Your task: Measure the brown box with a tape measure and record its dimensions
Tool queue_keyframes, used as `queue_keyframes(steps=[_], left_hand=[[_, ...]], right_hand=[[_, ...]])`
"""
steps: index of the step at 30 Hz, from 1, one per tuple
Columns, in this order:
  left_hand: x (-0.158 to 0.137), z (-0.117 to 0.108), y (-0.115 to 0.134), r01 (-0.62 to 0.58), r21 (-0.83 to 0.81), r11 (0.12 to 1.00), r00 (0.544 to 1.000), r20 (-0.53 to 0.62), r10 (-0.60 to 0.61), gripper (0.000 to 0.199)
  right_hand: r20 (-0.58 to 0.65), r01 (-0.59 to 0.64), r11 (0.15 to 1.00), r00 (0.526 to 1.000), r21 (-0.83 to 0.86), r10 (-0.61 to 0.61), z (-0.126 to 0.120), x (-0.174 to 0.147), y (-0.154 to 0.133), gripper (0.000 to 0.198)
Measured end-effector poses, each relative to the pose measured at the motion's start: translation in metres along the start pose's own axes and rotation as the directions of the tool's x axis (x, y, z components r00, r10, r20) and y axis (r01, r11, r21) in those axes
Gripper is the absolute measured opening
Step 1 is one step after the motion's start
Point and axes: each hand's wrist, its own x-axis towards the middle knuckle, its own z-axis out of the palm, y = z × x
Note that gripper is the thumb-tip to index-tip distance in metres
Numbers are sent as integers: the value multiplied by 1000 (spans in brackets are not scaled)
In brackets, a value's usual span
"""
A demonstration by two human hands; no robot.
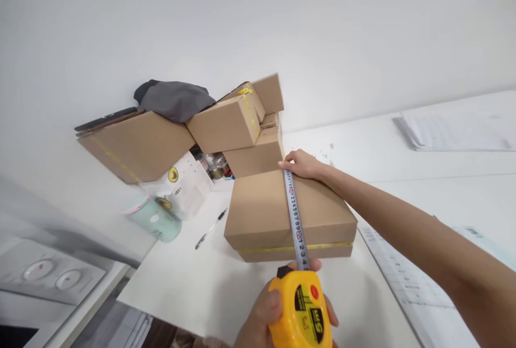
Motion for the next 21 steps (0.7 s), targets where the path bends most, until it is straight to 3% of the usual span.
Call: queue_keyframes(steps=[3,6,9,13,17,21], left_hand=[[4,-15,-12,-5,41,999,1000,0,5,75],[12,-43,-46,7,100,995,999,-45,-2,88],[17,-59,-69,24,67,997,994,-112,-16,89],[15,-40,-60,70,-4,998,990,-125,-69,83],[7,-7,-40,39,18,999,986,-164,-35,76],[4,13,-30,22,-43,999,991,-129,-28,70]], right_hand=[[43,-20,1000,999,-18,21,0,-2,3,44],[117,-17,1000,993,-14,18,-1,-8,1,51],[145,-3,1000,989,-21,5,-2,-11,-2,54],[142,-7,999,990,-41,12,-2,-11,-5,54],[136,-17,1000,991,-26,20,-2,-12,-6,55],[89,-19,999,996,31,16,0,-13,-7,54]])
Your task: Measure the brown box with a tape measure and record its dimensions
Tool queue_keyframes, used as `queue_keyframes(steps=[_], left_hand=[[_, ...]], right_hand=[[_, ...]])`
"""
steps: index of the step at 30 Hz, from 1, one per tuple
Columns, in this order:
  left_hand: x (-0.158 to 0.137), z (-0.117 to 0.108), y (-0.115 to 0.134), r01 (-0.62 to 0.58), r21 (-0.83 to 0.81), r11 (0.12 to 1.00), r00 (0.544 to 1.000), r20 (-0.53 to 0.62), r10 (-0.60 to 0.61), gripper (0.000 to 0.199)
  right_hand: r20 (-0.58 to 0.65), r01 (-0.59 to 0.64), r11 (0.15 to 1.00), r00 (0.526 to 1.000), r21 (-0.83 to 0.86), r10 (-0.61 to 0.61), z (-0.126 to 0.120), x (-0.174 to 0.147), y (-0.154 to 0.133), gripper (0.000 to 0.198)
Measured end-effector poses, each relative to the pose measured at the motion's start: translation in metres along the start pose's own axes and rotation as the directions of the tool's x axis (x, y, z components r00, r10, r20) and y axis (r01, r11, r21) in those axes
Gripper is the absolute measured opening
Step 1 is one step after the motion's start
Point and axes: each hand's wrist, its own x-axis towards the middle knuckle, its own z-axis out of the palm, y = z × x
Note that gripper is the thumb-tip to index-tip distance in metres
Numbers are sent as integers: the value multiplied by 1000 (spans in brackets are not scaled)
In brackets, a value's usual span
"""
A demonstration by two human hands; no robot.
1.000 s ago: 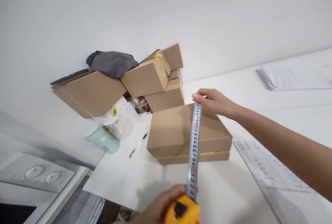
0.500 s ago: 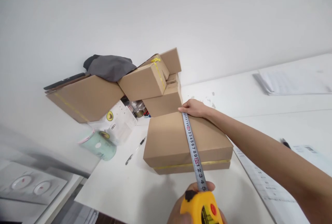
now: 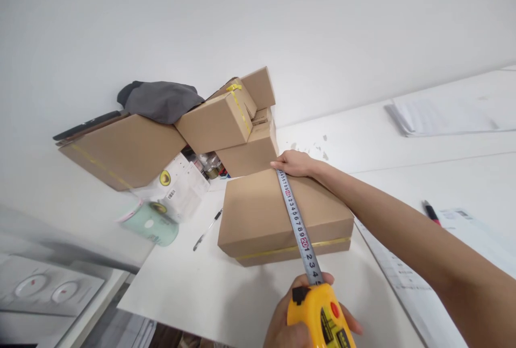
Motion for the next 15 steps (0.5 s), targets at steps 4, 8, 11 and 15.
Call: queue_keyframes(steps=[4,8,11,15], left_hand=[[-17,-4,21,-7,64,998,1000,-12,8,63],[-58,-33,54,33,175,984,967,-255,13,51],[-81,-59,64,-132,379,916,835,-455,309,76],[-76,-80,61,-203,583,787,620,-546,564,93]], right_hand=[[-228,24,995,974,101,0,-9,-12,0,49],[-550,-31,947,808,320,212,-25,-60,9,55],[-529,-171,917,772,361,352,-20,-113,24,56],[-415,-238,910,830,340,373,6,-170,37,59]])
